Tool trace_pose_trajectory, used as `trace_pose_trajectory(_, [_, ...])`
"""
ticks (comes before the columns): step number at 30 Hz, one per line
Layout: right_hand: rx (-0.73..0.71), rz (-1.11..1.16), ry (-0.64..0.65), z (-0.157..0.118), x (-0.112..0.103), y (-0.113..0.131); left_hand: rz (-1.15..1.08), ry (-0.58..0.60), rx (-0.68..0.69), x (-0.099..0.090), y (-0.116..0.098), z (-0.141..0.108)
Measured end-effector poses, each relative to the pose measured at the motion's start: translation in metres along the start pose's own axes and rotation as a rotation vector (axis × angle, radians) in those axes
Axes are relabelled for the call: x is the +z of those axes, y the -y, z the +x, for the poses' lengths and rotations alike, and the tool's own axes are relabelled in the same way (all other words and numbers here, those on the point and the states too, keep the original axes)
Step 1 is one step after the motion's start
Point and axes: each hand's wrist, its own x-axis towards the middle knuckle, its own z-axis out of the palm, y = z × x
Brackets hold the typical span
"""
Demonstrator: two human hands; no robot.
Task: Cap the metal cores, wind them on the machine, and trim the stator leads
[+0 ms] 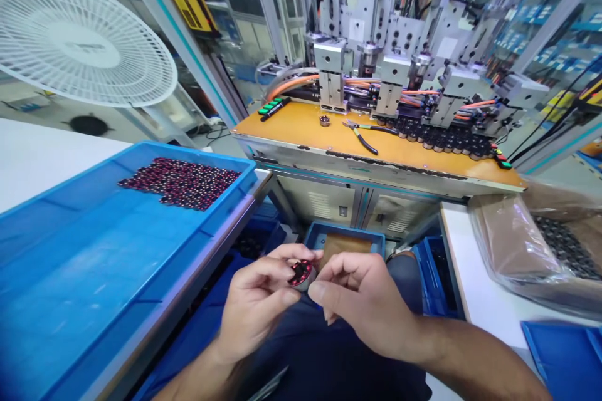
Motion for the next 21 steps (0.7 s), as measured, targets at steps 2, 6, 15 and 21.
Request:
trace_pose_trajectory(2, [0.013, 0.001, 0.012, 0.003, -0.001, -0.001, -0.027, 0.0, -0.022, -0.001, 0.0, -0.001])
trace_pose_trajectory(6, [-0.06, 0.02, 0.133, 0.009, 0.001, -0.008, -0.114, 0.006, -0.119, 0.001, -0.002, 0.0])
trace_pose_trajectory(15, [-1.196, -1.039, -0.388, 0.026, -0.022, -0.016, -0.032, -0.462, -0.463, -0.001, 0.018, 0.001])
trace_pose_trajectory(21, [-1.544, -1.395, -0.323, 0.03, -0.05, -0.028, 0.676, -0.097, 0.116, 0.008, -0.009, -0.01])
